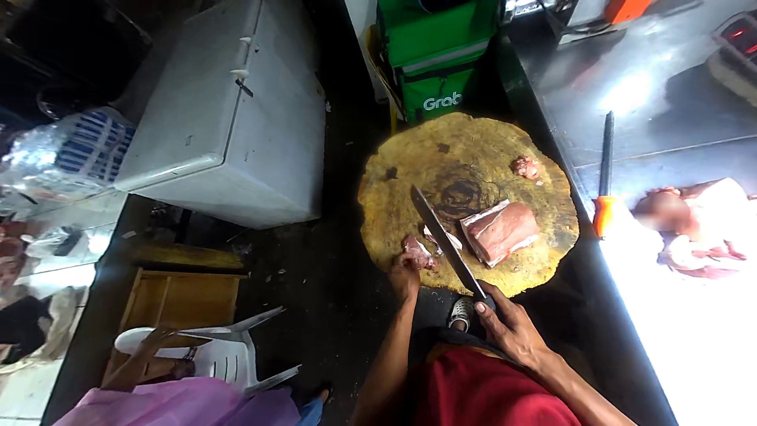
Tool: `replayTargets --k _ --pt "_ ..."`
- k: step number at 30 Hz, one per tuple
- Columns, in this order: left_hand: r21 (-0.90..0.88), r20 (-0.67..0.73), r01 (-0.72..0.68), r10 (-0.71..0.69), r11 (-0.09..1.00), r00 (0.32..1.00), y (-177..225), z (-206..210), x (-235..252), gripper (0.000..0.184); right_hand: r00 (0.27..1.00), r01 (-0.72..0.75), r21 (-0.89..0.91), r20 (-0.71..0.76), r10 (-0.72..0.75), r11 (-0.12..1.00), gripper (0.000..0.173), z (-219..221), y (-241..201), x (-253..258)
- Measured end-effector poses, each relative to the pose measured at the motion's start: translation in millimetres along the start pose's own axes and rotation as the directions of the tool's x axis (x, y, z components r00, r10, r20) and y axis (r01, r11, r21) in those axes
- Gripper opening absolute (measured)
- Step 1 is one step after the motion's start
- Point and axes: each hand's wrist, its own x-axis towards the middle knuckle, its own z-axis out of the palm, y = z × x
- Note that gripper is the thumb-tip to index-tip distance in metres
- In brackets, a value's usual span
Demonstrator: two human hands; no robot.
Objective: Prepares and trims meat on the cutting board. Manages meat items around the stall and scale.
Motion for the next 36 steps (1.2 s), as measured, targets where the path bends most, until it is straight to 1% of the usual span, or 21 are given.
replayTargets --k 3,5,7,9,10,11,12,13,14,15,17,19,21,23,24,26,28,29,31,33,36 --pt "-0.043 -0.037 -0.053 0.051 0.998 0.998 -4.2 1.3 -0.6 0.025 0.982 0.186 0.088 -0.045 -0.183 0.979 0.057 4.6 -28.7 8.3" --pt "-0.050 -0.044 -0.033 0.031 0.998 0.999 -4.9 -1.7 -0.5 0.026 0.952 0.303 0.111 -0.078 -0.295 0.947 0.057 8.6 -40.0 13.5" --pt "-0.068 -0.051 -0.003 -0.001 0.998 0.999 -6.1 -4.1 1.1 0.032 0.924 0.376 0.082 -0.111 -0.366 0.923 0.056 13.0 -37.8 16.8" --pt "-0.063 -0.037 0.018 -0.021 0.998 0.999 -1.9 -8.8 7.2 0.038 0.917 0.373 -0.011 -0.144 -0.371 0.928 0.057 17.7 -17.2 17.2" --pt "-0.042 -0.008 0.030 -0.030 0.999 1.000 2.3 -11.9 11.5 0.042 0.929 0.331 -0.078 -0.150 -0.339 0.941 0.057 19.8 -0.1 15.2" --pt "-0.009 0.029 0.032 -0.032 0.999 0.999 7.5 -14.5 16.6 0.045 0.951 0.252 -0.149 -0.145 -0.273 0.956 0.057 21.5 19.9 11.6" --pt "0.046 0.075 0.029 -0.032 0.999 0.997 13.7 -16.3 22.9 0.049 0.978 0.136 -0.221 -0.124 -0.166 0.966 0.057 22.6 40.4 7.1" --pt "0.106 0.112 0.028 -0.040 0.994 0.993 20.1 -16.3 29.0 0.050 0.995 0.000 -0.276 -0.097 -0.027 0.961 0.057 23.4 60.3 2.7" --pt "0.161 0.145 0.015 -0.039 0.987 0.989 24.2 -14.1 34.5 0.049 0.990 -0.137 -0.305 -0.066 0.122 0.943 0.057 23.9 76.3 -0.5" --pt "0.216 0.176 -0.013 -0.026 0.976 0.984 28.1 -11.4 38.3 0.046 0.974 -0.226 -0.317 -0.046 0.223 0.921 0.057 24.0 85.5 -2.5" --pt "0.314 0.235 -0.071 -0.005 0.947 0.972 35.7 -7.1 42.9 0.039 0.956 -0.285 -0.322 -0.031 0.290 0.903 0.057 23.3 90.0 -2.7" --pt "0.329 0.289 -0.098 -0.001 0.939 0.957 40.3 -4.9 41.5 0.037 0.951 -0.303 -0.294 -0.036 0.306 0.907 0.055 22.6 90.0 -3.5" --pt "0.208 0.304 -0.095 0.028 0.973 0.952 42.3 -6.1 38.9 0.039 0.948 -0.318 -0.225 -0.058 0.313 0.921 0.053 23.3 92.2 -5.1" --pt "-0.018 0.257 -0.101 0.103 0.995 0.961 43.8 -9.3 32.2 0.044 0.943 -0.331 -0.111 -0.079 0.323 0.937 0.051 22.9 94.5 -7.5" --pt "-0.143 0.230 -0.112 0.143 0.983 0.963 47.0 -12.9 27.8 0.045 0.940 -0.333 -0.042 -0.094 0.328 0.942 0.050 22.6 95.2 -7.9" --pt "-0.355 0.220 -0.100 0.186 0.929 0.958 58.4 -24.2 18.2 0.047 0.926 -0.345 0.108 -0.123 0.356 0.933 0.049 22.0 95.6 -8.2" --pt "-0.505 0.245 -0.054 0.203 0.861 0.948 67.5 -36.4 7.7 0.052 0.906 -0.363 0.232 -0.137 0.400 0.902 0.047 23.6 95.5 -12.9" --pt "-0.553 0.257 -0.049 0.226 0.832 0.940 71.4 -41.9 4.0 0.054 0.898 -0.370 0.268 -0.142 0.416 0.890 0.046 24.8 95.9 -15.6" --pt "-0.603 0.255 -0.077 0.284 0.794 0.924 78.7 -51.4 -1.1 0.053 0.891 -0.377 0.271 -0.154 0.427 0.886 0.045 25.8 96.9 -18.9" --pt "-0.625 0.244 -0.104 0.321 0.774 0.915 85.7 -58.0 -6.1 0.046 0.892 -0.382 0.243 -0.154 0.425 0.891 0.045 24.5 96.6 -20.0" --pt "-0.642 0.257 -0.095 0.331 0.761 0.908 87.3 -61.5 -9.8 0.037 0.892 -0.391 0.212 -0.155 0.426 0.896 0.047 24.2 96.7 -19.8"
